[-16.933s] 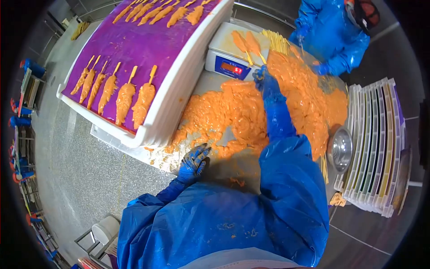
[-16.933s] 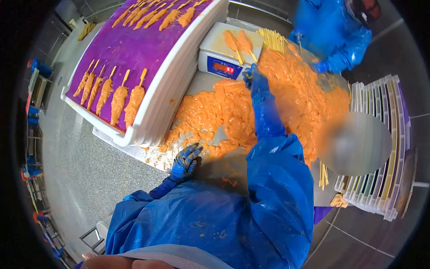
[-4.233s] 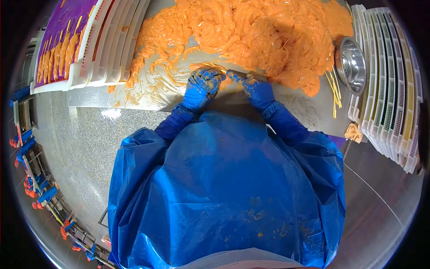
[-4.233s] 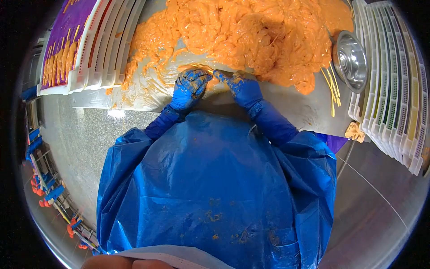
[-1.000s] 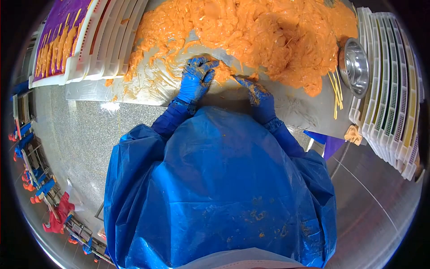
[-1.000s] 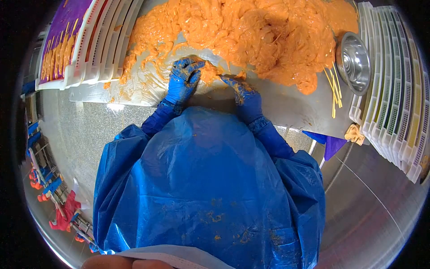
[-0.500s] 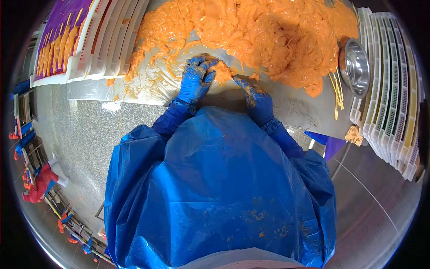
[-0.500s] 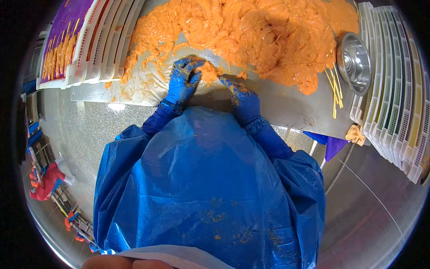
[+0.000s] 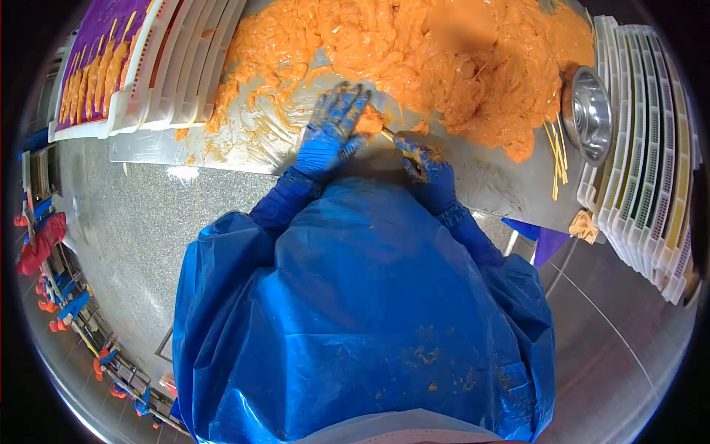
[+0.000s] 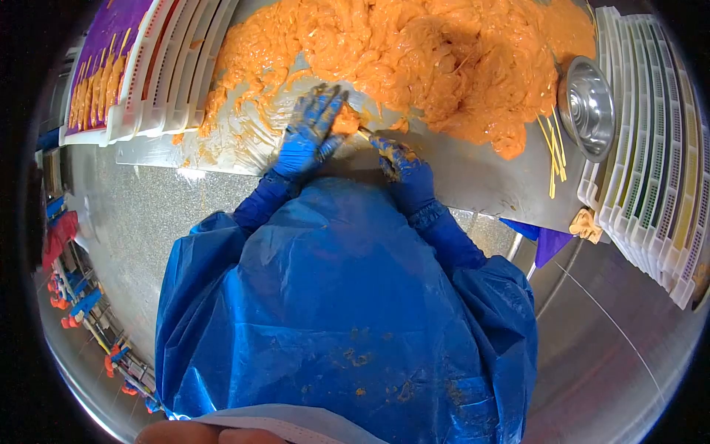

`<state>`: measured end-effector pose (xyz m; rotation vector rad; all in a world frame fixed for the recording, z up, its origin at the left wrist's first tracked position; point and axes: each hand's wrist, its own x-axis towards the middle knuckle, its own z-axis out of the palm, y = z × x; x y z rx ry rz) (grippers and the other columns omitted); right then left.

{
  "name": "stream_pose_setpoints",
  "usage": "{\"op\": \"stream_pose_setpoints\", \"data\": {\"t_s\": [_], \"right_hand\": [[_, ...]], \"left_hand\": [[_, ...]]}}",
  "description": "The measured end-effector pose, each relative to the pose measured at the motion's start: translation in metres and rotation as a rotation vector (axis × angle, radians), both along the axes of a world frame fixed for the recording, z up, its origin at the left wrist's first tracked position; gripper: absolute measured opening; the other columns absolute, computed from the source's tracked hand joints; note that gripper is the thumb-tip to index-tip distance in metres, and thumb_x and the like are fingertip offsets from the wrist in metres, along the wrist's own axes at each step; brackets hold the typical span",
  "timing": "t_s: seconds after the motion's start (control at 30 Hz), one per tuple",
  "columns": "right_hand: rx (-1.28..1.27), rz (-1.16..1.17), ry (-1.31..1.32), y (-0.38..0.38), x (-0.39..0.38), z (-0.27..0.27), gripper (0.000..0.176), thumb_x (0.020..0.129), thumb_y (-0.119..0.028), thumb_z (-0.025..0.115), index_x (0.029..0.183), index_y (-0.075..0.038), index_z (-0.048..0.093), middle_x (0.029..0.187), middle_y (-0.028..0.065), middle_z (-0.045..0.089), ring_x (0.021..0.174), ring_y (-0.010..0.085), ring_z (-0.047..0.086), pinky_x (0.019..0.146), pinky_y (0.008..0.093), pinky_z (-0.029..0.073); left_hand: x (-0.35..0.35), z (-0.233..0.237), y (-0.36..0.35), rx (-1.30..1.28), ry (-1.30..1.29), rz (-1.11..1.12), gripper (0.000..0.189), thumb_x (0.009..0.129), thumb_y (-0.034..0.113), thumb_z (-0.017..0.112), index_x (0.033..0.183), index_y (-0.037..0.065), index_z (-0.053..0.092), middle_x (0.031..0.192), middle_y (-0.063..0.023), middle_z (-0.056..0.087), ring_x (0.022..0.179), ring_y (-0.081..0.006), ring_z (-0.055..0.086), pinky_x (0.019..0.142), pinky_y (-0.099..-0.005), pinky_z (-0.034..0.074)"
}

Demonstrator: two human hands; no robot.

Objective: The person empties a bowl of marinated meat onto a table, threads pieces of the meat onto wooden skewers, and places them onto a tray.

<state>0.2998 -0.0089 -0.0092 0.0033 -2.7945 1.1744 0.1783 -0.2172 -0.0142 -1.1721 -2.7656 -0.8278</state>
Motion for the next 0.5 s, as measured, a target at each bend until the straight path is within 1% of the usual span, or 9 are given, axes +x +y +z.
{"op": "stream_pose_setpoints", "data": {"t_s": [0.03, 0.1, 0.13, 0.23, 0.3, 0.4, 0.5], "right_hand": [[0.002, 0.001, -0.004, 0.001, 0.001, 0.000, 0.036, 0.089, -0.010, 0.059, 0.124, -0.015, 0.063, 0.111, 0.0116, 0.068, 0.101, 0.0297, 0.065, 0.083, 0.0397, 0.053], [0.028, 0.015, -0.097, 0.001, -0.001, -0.001, 0.035, 0.089, -0.011, 0.059, 0.124, -0.016, 0.063, 0.110, 0.0112, 0.068, 0.101, 0.0298, 0.065, 0.084, 0.0394, 0.054], [0.027, 0.018, -0.095, 0.000, -0.002, -0.004, 0.035, 0.089, -0.011, 0.059, 0.124, -0.016, 0.063, 0.110, 0.0112, 0.068, 0.101, 0.0298, 0.065, 0.084, 0.0394, 0.054], [0.065, 0.070, -0.020, -0.003, -0.008, -0.012, 0.035, 0.089, -0.011, 0.059, 0.123, -0.016, 0.064, 0.110, 0.0117, 0.068, 0.100, 0.0299, 0.066, 0.082, 0.0396, 0.054], [0.012, 0.091, 0.052, -0.006, -0.016, -0.012, 0.034, 0.088, -0.012, 0.060, 0.121, -0.016, 0.065, 0.108, 0.0122, 0.069, 0.096, 0.0304, 0.067, 0.078, 0.0404, 0.055], [0.014, 0.062, 0.083, -0.009, -0.018, -0.024, 0.032, 0.087, -0.013, 0.061, 0.119, -0.016, 0.066, 0.106, 0.0123, 0.069, 0.093, 0.0302, 0.067, 0.077, 0.0407, 0.055], [0.013, 0.059, 0.085, -0.010, -0.020, -0.021, 0.032, 0.087, -0.014, 0.062, 0.118, -0.015, 0.067, 0.105, 0.0121, 0.069, 0.092, 0.0302, 0.068, 0.077, 0.0405, 0.055]], "left_hand": [[0.003, -0.007, 0.005, -0.084, -0.042, -0.021, 0.077, 0.088, 0.040, 0.061, 0.152, 0.013, 0.027, 0.154, -0.0162, 0.029, 0.144, -0.0353, 0.024, 0.117, -0.0499, 0.017], [0.005, -0.014, 0.005, -0.061, -0.071, -0.021, 0.080, 0.086, 0.042, 0.062, 0.151, 0.012, 0.027, 0.154, -0.0167, 0.029, 0.144, -0.0355, 0.024, 0.117, -0.0497, 0.017], [0.005, -0.013, 0.005, -0.040, -0.095, -0.022, 0.082, 0.085, 0.043, 0.064, 0.151, 0.011, 0.027, 0.154, -0.0172, 0.030, 0.144, -0.0356, 0.023, 0.117, -0.0495, 0.017], [0.005, -0.016, 0.006, -0.055, -0.080, -0.033, 0.088, 0.082, 0.044, 0.066, 0.151, 0.009, 0.026, 0.154, -0.0180, 0.029, 0.143, -0.0361, 0.024, 0.117, -0.0496, 0.016], [0.006, -0.014, 0.005, -0.072, -0.081, -0.043, 0.088, 0.081, 0.043, 0.067, 0.151, 0.008, 0.025, 0.153, -0.0187, 0.029, 0.143, -0.0366, 0.024, 0.117, -0.0496, 0.016], [0.006, -0.014, 0.005, -0.083, -0.078, -0.052, 0.090, 0.080, 0.041, 0.068, 0.151, 0.007, 0.024, 0.153, -0.0196, 0.028, 0.143, -0.0375, 0.024, 0.117, -0.0496, 0.016], [0.008, -0.013, 0.005, -0.075, -0.077, -0.057, 0.090, 0.080, 0.039, 0.069, 0.151, 0.006, 0.024, 0.154, -0.0201, 0.027, 0.143, -0.0382, 0.023, 0.117, -0.0496, 0.016]]}}
